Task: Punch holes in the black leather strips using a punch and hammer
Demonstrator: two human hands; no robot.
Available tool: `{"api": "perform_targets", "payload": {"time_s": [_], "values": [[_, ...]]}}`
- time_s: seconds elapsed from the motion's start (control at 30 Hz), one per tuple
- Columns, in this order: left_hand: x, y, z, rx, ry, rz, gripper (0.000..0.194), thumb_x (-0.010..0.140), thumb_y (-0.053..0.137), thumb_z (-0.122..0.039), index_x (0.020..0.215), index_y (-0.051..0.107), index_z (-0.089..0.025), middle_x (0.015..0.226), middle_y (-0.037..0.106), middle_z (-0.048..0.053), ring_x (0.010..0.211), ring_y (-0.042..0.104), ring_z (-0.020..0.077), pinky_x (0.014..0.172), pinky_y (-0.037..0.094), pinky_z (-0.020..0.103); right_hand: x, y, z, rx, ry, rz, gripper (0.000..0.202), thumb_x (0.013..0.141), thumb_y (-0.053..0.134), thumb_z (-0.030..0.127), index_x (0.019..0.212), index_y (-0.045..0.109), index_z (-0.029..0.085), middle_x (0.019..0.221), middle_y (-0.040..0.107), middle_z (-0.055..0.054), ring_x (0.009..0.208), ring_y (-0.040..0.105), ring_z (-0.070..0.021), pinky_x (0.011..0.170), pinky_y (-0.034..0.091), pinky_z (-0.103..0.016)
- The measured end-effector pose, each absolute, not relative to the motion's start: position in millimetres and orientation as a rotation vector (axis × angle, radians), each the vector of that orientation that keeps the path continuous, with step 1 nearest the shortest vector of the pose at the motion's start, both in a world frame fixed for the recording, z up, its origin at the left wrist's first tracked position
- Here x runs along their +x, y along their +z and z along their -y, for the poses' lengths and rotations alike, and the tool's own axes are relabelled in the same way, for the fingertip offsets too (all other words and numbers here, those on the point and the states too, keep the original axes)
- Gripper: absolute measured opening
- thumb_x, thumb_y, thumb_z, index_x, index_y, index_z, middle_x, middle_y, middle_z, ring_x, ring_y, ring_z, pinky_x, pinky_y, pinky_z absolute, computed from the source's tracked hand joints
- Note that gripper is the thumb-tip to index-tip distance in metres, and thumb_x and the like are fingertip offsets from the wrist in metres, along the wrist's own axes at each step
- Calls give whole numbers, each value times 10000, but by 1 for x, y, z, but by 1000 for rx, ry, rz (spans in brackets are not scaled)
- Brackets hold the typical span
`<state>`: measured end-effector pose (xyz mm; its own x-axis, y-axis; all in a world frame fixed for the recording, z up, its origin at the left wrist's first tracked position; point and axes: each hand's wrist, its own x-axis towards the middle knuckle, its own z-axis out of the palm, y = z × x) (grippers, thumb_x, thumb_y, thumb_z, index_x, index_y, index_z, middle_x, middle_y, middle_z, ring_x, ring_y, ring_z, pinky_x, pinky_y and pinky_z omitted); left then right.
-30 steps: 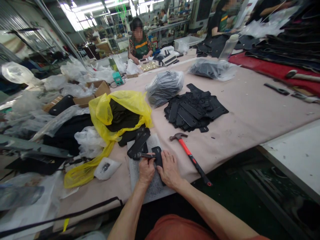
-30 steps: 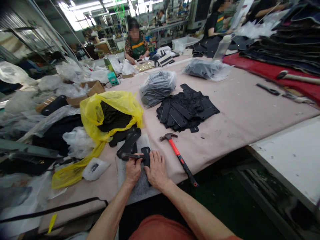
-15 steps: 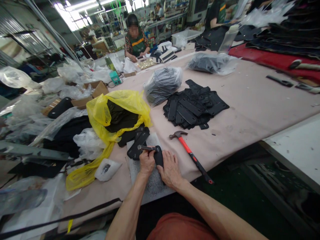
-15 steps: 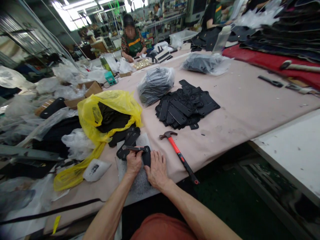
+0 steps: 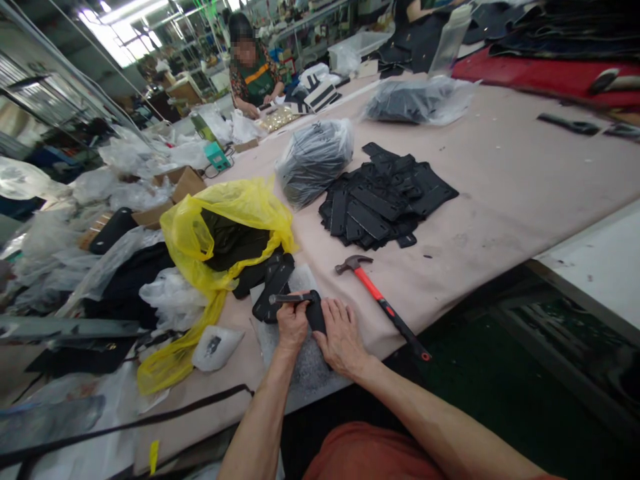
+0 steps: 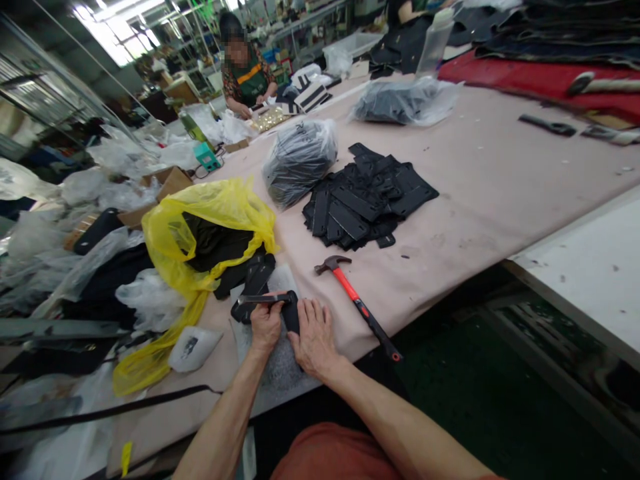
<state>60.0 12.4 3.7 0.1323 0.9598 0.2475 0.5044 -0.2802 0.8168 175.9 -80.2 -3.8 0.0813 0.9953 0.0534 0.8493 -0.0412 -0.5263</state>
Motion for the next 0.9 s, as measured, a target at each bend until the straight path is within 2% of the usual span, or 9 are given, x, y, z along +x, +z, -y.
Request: {"api": "perform_targets", "payload": {"time_s": [0.43,0.9], "values": [[62,6,-14,1843,1036,-1430,186,856,558,-271,925,706,-183,933,732,63,902,678,204,866,541,351,178,-4,79,-1929,503,1796,674,882,474,359,1469,298,78,1505,346,-170,1414,219,-331,1141,138,-538],[68,1,-20,2107,896,-1419,185,861,508,-195,954,667,-187,942,735,75,932,688,215,869,534,341,179,-1,79,-1918,509,1814,671,876,500,356,1454,317,70,1486,372,-174,1395,246,-340,1131,145,-537]]}}
